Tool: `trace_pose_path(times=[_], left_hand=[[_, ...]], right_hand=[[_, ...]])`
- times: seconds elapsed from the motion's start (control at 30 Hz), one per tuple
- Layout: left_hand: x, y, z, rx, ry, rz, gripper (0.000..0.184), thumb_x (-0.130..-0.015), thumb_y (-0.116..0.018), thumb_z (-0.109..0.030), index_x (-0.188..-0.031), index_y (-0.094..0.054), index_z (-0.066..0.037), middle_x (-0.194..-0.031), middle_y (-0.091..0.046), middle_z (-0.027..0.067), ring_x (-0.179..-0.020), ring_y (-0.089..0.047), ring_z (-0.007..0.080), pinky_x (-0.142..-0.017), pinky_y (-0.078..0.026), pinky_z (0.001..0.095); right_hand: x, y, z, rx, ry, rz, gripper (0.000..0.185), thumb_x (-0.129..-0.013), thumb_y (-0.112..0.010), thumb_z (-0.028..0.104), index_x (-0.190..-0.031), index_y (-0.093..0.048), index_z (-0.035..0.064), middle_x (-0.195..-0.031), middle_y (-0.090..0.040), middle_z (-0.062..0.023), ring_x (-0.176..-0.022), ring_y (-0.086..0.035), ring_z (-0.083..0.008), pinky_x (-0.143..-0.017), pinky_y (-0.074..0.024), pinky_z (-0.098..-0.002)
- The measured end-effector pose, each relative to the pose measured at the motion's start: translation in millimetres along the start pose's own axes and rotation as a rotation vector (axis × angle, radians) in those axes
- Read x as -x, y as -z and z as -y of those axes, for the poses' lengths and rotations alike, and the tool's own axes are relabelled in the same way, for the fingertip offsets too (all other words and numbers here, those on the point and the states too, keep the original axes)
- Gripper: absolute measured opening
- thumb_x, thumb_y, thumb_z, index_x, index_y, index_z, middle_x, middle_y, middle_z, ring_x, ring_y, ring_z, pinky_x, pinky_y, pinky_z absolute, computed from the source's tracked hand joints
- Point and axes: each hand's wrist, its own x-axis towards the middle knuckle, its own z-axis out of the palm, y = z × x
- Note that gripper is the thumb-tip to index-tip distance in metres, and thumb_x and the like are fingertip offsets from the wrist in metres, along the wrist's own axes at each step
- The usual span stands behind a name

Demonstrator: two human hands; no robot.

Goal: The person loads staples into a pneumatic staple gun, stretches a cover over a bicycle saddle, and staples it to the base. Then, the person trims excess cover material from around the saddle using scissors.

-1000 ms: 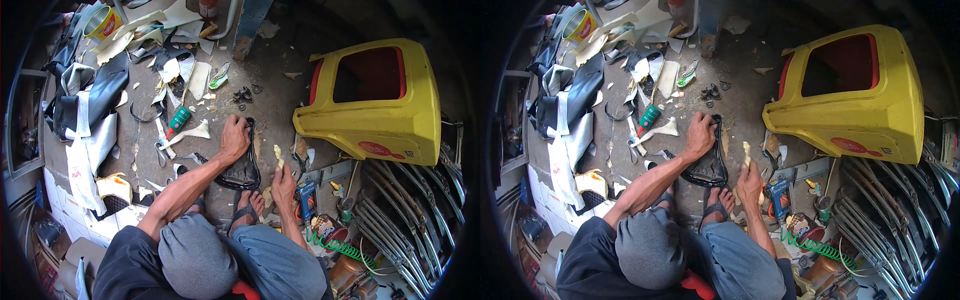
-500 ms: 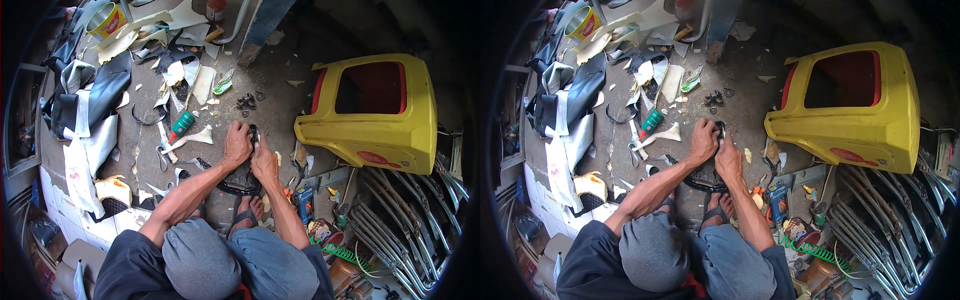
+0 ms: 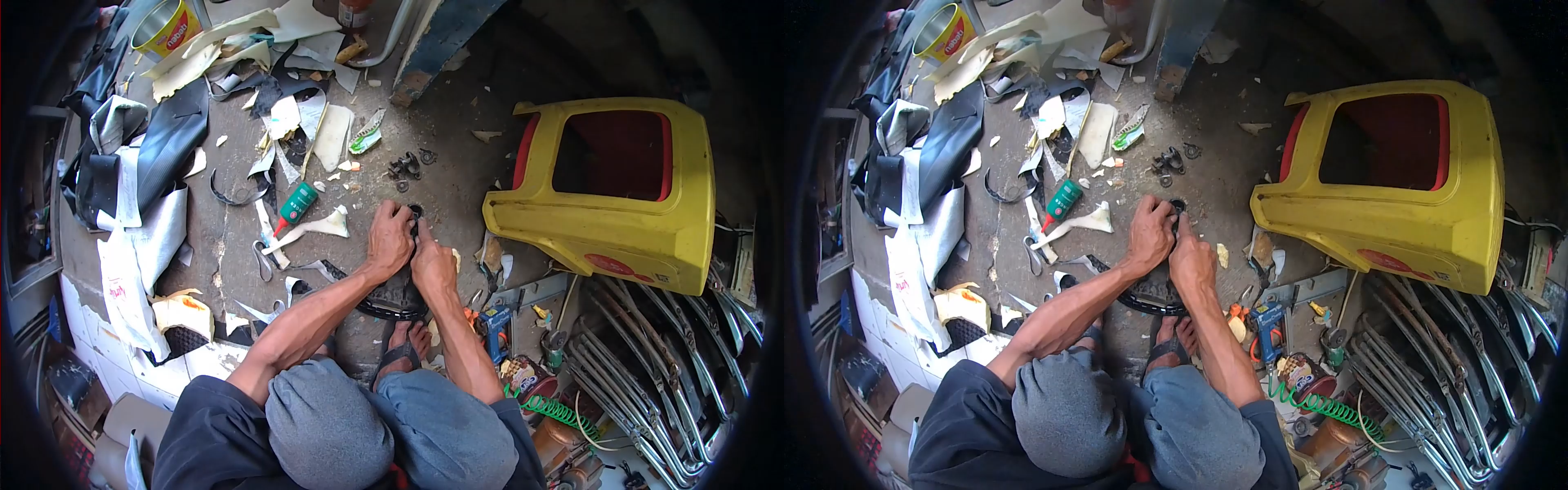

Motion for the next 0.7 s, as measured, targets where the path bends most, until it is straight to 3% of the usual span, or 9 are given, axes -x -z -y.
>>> trace_pose_path(times=[0.33, 0.43, 0.47, 0.7], left_hand=[[3, -3, 4, 0.046, -0.01, -0.041, 0.01, -0.086, -0.066, -0.003, -0.096, -0.066, 0.0, -0.099, -0.057, 0.0198, -0.095, -0.058, 0.0413, -0.081, -0.048, 0.0495], [-6, 0, 5, 0.05, -0.037, -0.08, 0.008, -0.086, -0.066, -0.002, -0.094, -0.066, 0.0, -0.096, -0.058, 0.0191, -0.093, -0.059, 0.0415, -0.08, -0.049, 0.0497], [-2, -1, 6, 0.055, -0.031, -0.076, 0.007, -0.086, -0.066, -0.002, -0.094, -0.066, -0.001, -0.096, -0.058, 0.0189, -0.093, -0.059, 0.0415, -0.08, -0.049, 0.0497], [7, -4, 11, 0.083, -0.023, -0.097, 0.005, -0.087, -0.068, -0.003, -0.092, -0.067, -0.001, -0.095, -0.062, 0.017, -0.086, -0.064, 0.0405, -0.075, -0.052, 0.0466]], right_hand=[[-2, -8, 2, 0.037, 0.026, -0.012, 0.056, -0.099, -0.055, 0.019, -0.154, -0.046, 0.0093, -0.087, -0.071, -0.0333, -0.084, -0.073, -0.0502, -0.074, -0.0583, -0.0575], [6, -6, 9, 0.073, -0.019, -0.039, 0.055, -0.096, -0.055, 0.014, -0.15, -0.052, 0.0047, -0.081, -0.068, -0.035, -0.078, -0.072, -0.0493, -0.07, -0.0564, -0.058], [-1, -6, 8, 0.063, -0.017, 0.017, 0.056, -0.1, -0.053, 0.018, -0.154, -0.043, 0.0067, -0.084, -0.071, -0.0317, -0.082, -0.072, -0.0504, -0.072, -0.0577, -0.0592], [11, -16, 6, 0.113, -0.007, 0.013, 0.055, -0.101, -0.051, 0.019, -0.153, -0.043, 0.0056, -0.084, -0.072, -0.0306, -0.082, -0.072, -0.0501, -0.072, -0.0578, -0.0589]])
